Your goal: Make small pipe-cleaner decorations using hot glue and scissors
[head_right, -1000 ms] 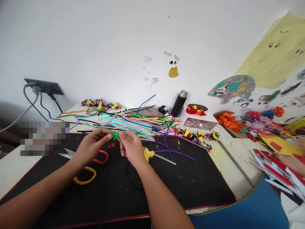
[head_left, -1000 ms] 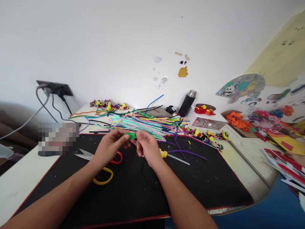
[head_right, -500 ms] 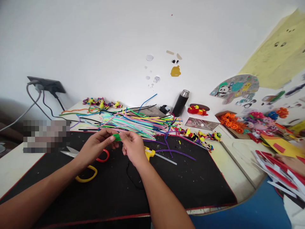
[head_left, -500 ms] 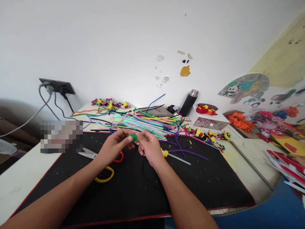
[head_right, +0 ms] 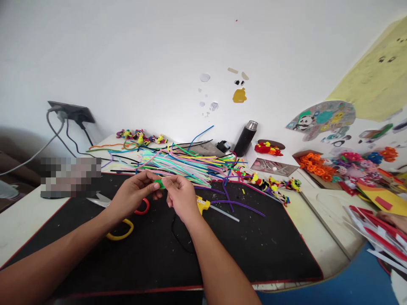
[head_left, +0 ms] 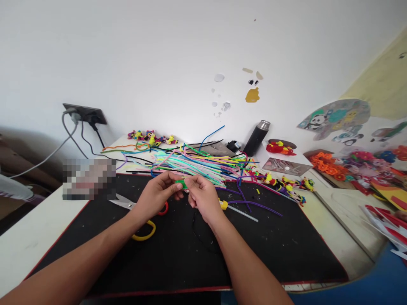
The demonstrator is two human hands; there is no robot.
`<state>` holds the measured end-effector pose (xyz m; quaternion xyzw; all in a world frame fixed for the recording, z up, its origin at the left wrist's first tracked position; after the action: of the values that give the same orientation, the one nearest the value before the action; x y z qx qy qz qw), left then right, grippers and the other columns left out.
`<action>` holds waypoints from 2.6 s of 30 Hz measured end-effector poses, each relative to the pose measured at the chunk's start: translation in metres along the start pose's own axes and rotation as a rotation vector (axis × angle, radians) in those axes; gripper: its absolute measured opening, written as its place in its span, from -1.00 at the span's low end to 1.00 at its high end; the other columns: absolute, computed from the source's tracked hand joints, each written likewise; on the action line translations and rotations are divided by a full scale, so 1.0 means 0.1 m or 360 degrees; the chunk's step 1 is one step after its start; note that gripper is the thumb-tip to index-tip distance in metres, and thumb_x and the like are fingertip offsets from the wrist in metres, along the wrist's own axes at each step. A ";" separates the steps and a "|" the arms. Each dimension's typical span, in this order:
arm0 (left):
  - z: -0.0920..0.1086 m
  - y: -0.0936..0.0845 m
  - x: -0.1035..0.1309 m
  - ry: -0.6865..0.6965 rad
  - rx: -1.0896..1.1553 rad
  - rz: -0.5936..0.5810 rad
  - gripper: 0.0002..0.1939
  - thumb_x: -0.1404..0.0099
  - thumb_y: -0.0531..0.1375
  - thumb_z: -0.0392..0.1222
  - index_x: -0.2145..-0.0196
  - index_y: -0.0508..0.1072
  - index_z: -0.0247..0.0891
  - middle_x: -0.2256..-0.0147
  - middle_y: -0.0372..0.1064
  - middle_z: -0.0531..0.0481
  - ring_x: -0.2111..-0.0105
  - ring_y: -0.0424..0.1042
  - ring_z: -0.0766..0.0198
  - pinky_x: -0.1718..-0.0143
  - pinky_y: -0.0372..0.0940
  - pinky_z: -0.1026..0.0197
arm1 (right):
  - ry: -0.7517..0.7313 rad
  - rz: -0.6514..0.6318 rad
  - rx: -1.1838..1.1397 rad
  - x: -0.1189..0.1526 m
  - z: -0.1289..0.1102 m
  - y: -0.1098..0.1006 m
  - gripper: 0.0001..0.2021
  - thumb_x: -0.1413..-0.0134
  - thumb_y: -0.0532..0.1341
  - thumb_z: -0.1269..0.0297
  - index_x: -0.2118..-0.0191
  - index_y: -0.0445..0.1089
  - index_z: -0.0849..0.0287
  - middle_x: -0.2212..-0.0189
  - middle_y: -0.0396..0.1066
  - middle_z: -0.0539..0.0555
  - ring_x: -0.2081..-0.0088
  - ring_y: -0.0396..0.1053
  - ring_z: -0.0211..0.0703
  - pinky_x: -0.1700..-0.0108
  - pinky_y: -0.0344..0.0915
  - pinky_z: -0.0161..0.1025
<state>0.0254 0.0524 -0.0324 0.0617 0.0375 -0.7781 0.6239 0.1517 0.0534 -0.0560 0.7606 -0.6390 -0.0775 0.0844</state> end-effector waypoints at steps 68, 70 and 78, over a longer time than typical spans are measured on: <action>-0.17 -0.12 -0.03 -0.0070 0.0138 0.0096 -0.58 -0.22 0.44 0.12 0.19 0.53 -0.27 0.47 0.56 0.00 0.51 0.52 0.23 0.43 0.45 0.21 | 0.0163 -0.0092 -0.0267 0.01 0.11 0.06 -0.53 0.02 0.45 -0.14 0.25 0.41 0.16 0.70 0.20 -0.22 0.75 0.10 -0.39 0.72 -0.14 -0.41; -0.15 -0.11 -0.02 -0.0073 0.0146 0.0102 -0.57 -0.20 0.45 0.13 0.20 0.53 -0.27 0.48 0.56 0.01 0.52 0.51 0.24 0.44 0.44 0.21 | 0.0171 -0.0093 -0.0274 0.01 0.11 0.06 -0.52 0.04 0.46 -0.14 0.26 0.41 0.16 0.70 0.19 -0.22 0.75 0.10 -0.39 0.71 -0.15 -0.40; -0.13 -0.12 -0.03 -0.0075 0.0239 0.0152 -0.58 -0.19 0.46 0.12 0.21 0.55 -0.28 0.45 0.58 -0.02 0.49 0.53 0.22 0.42 0.45 0.21 | 0.0184 -0.0097 -0.0370 0.03 0.07 0.05 -0.50 -0.02 0.41 -0.21 0.27 0.42 0.18 0.67 0.19 -0.20 0.74 0.07 -0.41 0.70 -0.17 -0.40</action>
<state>0.0148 0.0594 -0.0455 0.0916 -0.0386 -0.7493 0.6547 0.1456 0.0490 -0.0616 0.7680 -0.5964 -0.1097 0.2062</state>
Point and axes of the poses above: each hand's wrist, its own x-axis away from the middle knuckle, its own y-axis out of the palm, z = x × y, the point moved 10 cm from there along -x, towards the middle knuckle
